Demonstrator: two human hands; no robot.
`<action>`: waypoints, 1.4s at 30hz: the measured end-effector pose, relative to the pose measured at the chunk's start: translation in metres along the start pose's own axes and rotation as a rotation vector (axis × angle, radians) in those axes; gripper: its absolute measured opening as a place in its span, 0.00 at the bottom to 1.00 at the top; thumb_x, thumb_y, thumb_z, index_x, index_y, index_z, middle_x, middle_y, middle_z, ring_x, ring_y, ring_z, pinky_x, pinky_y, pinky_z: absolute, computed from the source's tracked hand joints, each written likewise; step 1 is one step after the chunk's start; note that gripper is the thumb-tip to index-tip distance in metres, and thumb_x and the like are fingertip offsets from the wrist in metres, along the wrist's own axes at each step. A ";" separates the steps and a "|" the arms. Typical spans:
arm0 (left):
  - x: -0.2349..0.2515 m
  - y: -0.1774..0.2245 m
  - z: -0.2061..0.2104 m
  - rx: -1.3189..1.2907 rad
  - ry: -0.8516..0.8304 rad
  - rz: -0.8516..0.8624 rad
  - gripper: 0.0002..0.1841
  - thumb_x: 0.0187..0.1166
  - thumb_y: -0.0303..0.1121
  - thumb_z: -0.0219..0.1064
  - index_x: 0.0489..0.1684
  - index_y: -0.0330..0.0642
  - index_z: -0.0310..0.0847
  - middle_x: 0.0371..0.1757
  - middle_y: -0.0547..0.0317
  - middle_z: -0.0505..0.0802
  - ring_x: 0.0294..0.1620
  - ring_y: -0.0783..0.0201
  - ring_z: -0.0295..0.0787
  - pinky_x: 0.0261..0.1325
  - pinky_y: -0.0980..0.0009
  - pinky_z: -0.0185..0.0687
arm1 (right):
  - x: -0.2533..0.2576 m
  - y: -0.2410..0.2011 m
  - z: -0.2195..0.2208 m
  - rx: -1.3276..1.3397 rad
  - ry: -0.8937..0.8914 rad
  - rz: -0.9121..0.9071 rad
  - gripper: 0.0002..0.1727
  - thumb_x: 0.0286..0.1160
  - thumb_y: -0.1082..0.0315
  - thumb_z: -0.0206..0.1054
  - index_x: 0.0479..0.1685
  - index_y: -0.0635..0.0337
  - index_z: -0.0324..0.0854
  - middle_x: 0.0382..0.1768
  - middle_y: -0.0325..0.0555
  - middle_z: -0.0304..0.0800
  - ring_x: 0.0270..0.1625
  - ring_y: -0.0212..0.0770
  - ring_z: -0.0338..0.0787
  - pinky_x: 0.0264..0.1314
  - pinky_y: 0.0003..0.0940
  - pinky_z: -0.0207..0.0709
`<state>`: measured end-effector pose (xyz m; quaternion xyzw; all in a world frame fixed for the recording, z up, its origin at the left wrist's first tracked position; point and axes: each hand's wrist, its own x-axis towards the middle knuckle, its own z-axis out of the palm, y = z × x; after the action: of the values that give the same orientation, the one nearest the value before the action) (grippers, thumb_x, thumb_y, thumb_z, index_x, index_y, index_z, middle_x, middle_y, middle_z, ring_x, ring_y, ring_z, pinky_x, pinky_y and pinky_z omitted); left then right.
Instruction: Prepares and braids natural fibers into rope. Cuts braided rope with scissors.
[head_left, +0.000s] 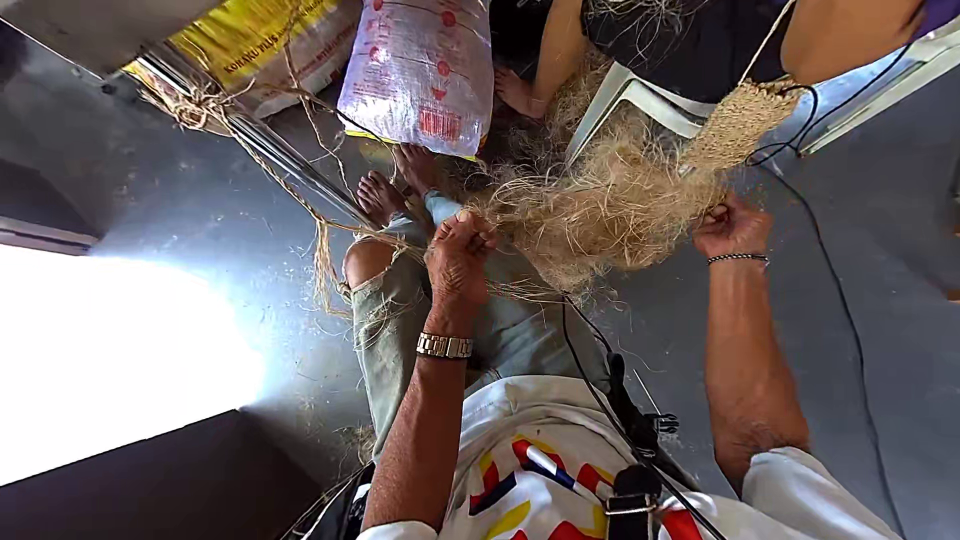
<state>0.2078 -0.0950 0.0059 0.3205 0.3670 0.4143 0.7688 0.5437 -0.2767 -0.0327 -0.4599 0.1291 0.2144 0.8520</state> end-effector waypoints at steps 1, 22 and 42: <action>0.005 0.003 -0.001 -0.002 0.029 0.018 0.06 0.89 0.34 0.57 0.44 0.51 0.79 0.33 0.65 0.90 0.33 0.70 0.89 0.41 0.72 0.88 | 0.004 0.002 -0.009 -0.009 0.020 0.000 0.10 0.87 0.66 0.54 0.35 0.49 0.74 0.18 0.31 0.74 0.18 0.27 0.75 0.27 0.21 0.77; 0.056 0.073 0.003 0.122 0.070 0.249 0.04 0.85 0.27 0.61 0.39 0.45 0.78 0.30 0.61 0.88 0.30 0.66 0.87 0.40 0.68 0.88 | 0.035 0.039 -0.156 -0.205 0.419 0.143 0.05 0.89 0.69 0.52 0.41 0.54 0.70 0.22 0.36 0.75 0.17 0.27 0.76 0.22 0.19 0.77; 0.070 0.158 0.016 0.058 0.010 0.418 0.05 0.88 0.28 0.58 0.42 0.45 0.79 0.34 0.60 0.88 0.34 0.66 0.88 0.43 0.67 0.89 | 0.042 0.019 -0.233 -0.313 0.504 0.053 0.03 0.86 0.75 0.54 0.43 0.57 0.70 0.26 0.38 0.75 0.20 0.28 0.77 0.26 0.20 0.78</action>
<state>0.1853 0.0347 0.1194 0.4097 0.3082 0.5554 0.6547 0.5659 -0.4526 -0.1909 -0.6210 0.3140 0.1328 0.7058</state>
